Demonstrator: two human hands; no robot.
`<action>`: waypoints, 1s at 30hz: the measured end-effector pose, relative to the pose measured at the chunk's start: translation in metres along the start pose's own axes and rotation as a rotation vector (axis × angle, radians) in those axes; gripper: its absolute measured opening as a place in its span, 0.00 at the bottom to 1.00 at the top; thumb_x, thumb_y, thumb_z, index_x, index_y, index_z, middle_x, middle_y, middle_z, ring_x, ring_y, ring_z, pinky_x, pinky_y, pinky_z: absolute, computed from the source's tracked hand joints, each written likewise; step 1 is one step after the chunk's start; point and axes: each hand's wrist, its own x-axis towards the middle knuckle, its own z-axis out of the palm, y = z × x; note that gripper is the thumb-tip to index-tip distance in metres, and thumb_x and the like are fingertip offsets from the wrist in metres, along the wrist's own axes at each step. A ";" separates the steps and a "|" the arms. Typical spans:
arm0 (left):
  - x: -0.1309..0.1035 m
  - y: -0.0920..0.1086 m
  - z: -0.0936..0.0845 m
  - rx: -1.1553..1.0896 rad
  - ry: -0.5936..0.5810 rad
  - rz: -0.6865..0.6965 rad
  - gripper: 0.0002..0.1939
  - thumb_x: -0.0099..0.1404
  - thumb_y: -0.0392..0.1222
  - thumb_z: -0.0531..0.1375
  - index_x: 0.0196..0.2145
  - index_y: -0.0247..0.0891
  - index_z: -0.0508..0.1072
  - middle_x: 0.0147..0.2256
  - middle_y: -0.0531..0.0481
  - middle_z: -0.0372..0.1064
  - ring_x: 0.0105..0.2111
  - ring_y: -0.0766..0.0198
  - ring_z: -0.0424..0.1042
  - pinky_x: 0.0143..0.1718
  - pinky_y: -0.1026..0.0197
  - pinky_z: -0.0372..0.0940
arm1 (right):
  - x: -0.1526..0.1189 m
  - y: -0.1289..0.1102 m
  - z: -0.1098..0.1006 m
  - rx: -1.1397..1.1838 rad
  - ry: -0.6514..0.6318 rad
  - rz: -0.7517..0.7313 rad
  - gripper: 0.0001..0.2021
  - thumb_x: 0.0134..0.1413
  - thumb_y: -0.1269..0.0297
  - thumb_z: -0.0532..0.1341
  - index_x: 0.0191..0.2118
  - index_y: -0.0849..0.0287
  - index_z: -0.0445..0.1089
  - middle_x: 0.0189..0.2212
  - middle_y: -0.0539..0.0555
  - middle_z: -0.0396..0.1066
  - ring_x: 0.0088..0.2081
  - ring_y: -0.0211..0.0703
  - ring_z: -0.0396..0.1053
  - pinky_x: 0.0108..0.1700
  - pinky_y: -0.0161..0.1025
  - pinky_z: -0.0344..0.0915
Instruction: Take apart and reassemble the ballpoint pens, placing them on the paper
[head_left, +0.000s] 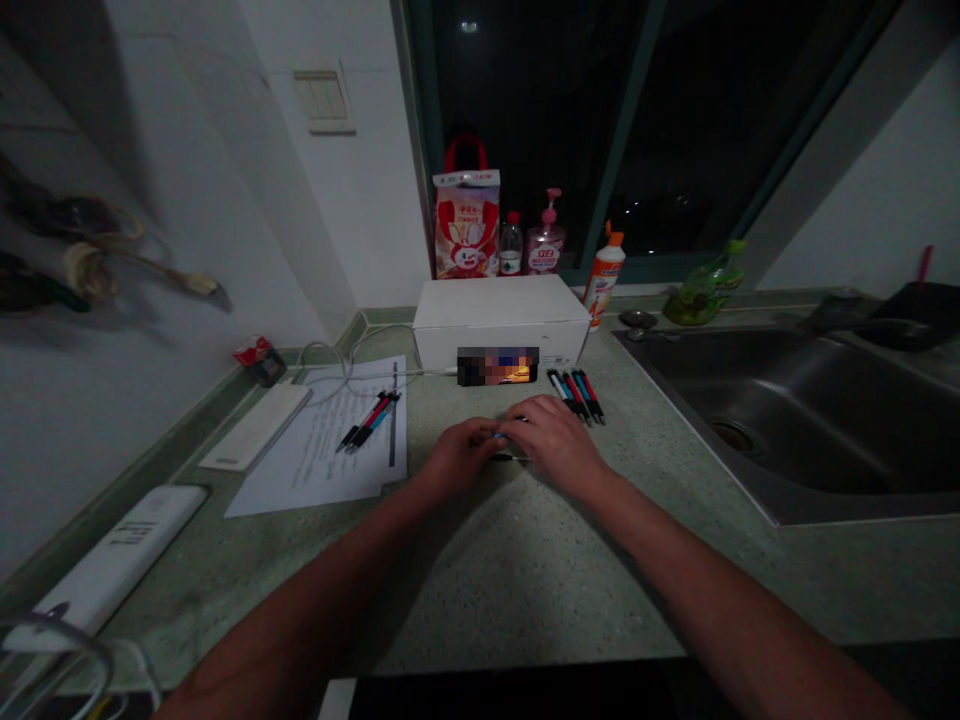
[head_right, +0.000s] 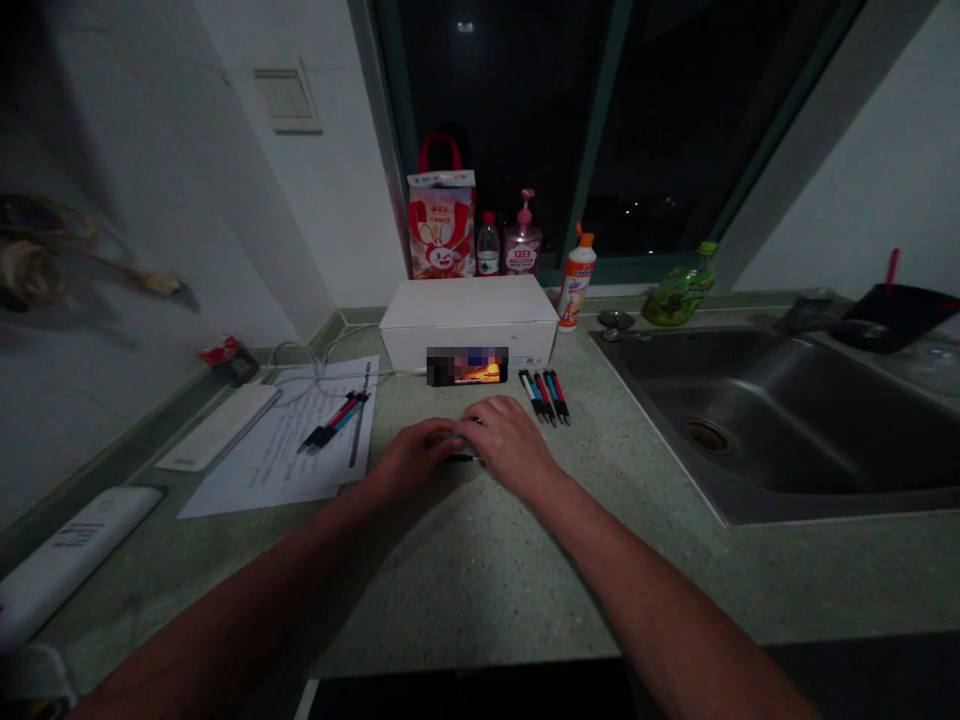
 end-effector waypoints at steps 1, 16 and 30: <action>0.000 0.001 0.000 -0.007 -0.004 -0.014 0.08 0.64 0.39 0.62 0.41 0.39 0.78 0.38 0.50 0.81 0.38 0.60 0.79 0.43 0.59 0.70 | 0.000 -0.001 -0.001 -0.004 -0.002 -0.010 0.07 0.63 0.69 0.65 0.45 0.55 0.78 0.41 0.56 0.77 0.45 0.50 0.69 0.48 0.46 0.62; 0.006 -0.014 -0.005 0.436 0.120 0.055 0.06 0.63 0.35 0.64 0.38 0.40 0.80 0.38 0.48 0.78 0.41 0.59 0.75 0.46 0.57 0.68 | -0.004 0.009 0.026 0.252 -0.097 0.545 0.08 0.67 0.63 0.60 0.45 0.57 0.77 0.42 0.56 0.79 0.45 0.48 0.75 0.47 0.42 0.67; 0.006 -0.013 -0.005 0.525 0.093 0.073 0.06 0.63 0.35 0.65 0.38 0.40 0.80 0.37 0.47 0.76 0.39 0.57 0.73 0.43 0.56 0.66 | -0.007 0.015 0.014 0.134 -0.246 0.496 0.06 0.61 0.69 0.64 0.42 0.58 0.79 0.41 0.57 0.76 0.46 0.49 0.72 0.49 0.42 0.66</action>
